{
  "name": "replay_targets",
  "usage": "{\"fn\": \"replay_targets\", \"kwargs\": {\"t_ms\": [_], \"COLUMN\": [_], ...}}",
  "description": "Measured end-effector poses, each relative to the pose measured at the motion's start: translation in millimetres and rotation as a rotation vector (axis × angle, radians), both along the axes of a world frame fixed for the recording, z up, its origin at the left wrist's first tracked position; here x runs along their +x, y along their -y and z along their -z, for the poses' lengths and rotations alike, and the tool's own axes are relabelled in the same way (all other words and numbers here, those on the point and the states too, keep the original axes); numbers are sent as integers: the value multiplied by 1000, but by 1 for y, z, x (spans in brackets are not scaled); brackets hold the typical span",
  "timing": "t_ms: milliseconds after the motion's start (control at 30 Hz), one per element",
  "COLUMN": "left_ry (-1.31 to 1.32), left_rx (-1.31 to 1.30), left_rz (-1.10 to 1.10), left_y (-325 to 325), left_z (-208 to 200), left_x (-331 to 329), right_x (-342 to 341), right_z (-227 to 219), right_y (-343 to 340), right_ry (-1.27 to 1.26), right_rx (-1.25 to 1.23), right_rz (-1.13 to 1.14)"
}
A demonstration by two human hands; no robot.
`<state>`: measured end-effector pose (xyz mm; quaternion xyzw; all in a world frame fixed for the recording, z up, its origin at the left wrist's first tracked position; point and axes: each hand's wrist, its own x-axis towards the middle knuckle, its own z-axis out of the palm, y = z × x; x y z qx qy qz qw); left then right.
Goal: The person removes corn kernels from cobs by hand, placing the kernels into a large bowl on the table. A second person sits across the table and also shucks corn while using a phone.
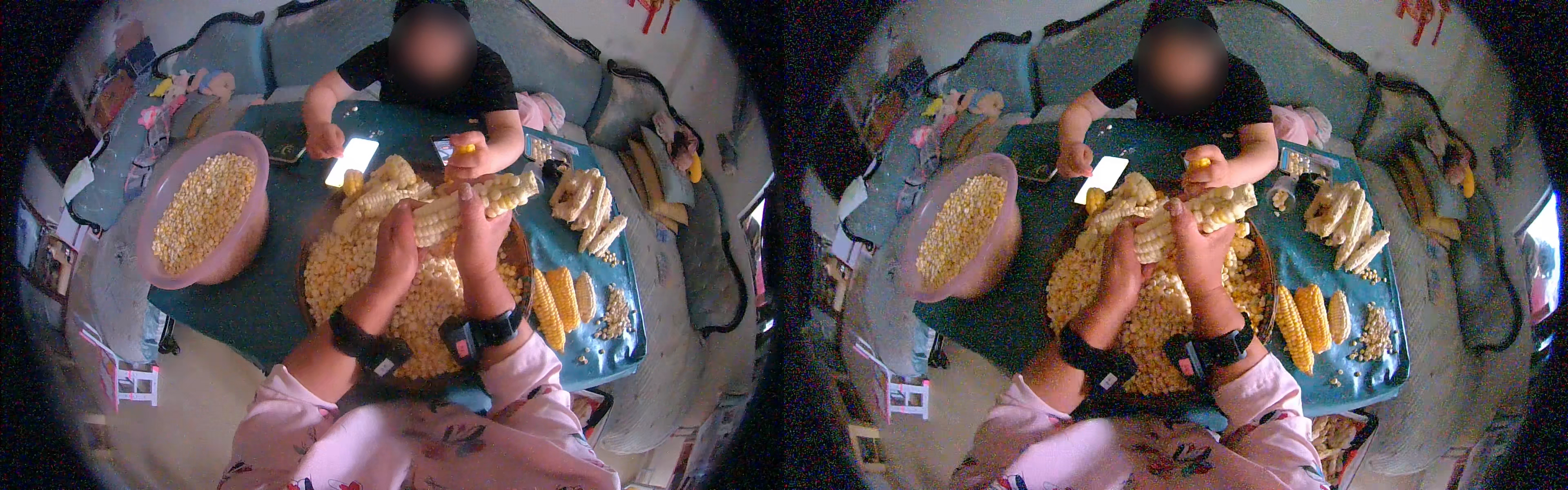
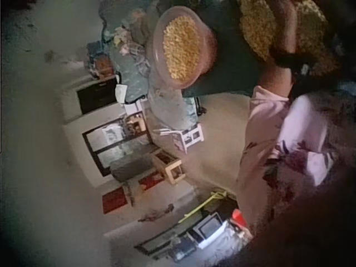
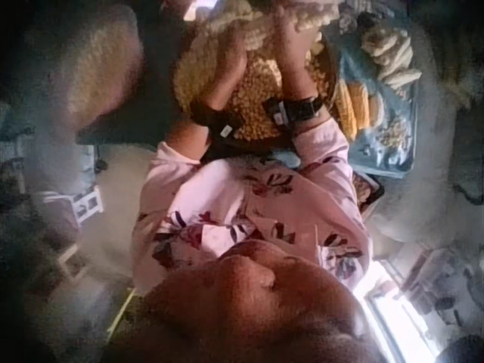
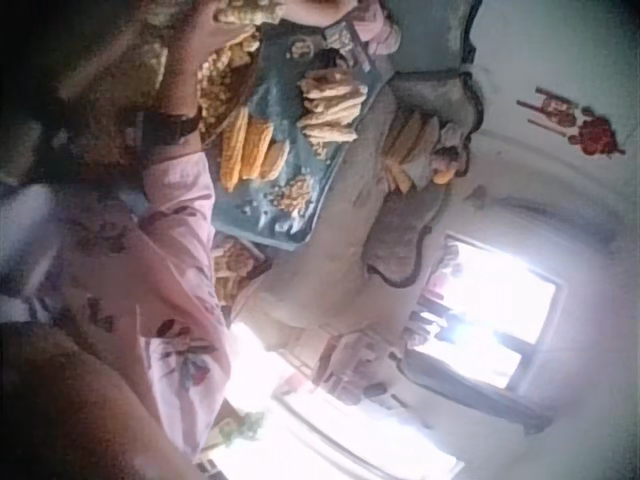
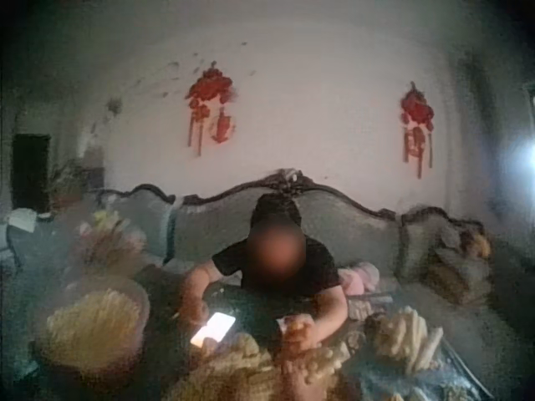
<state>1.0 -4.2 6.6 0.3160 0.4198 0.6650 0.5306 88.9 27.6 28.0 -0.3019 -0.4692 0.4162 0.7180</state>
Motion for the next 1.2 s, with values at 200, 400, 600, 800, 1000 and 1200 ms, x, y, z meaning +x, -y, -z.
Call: {"fn": "replay_targets", "kwargs": {"t_ms": [200, 400, 600, 800, 1000, 1200], "left_ry": [-17, 71, 239, 154, 93, 109], "left_rx": [-146, -206, -153, -123, -107, -100], "left_rz": [22, -10, 152, 341, 116, 382], "left_y": [-1, 1, -12, 1, -1, -10], "left_z": [-1, -7, 27, 3, 5, 20], "left_x": [-3, 0, -12, -9, 3, -18], "right_x": [2, 3, 5, 12, 8, 9], "right_z": [-2, 3, 16, 13, 16, 14], "right_y": [3, 4, -6, -26, -22, -19], "right_ry": [107, 253, 116, -288, -167, -172], "right_rx": [12, 206, 148, -38, 27, 18], "right_rz": [-30, 13, -19, -178, -125, -123]}}
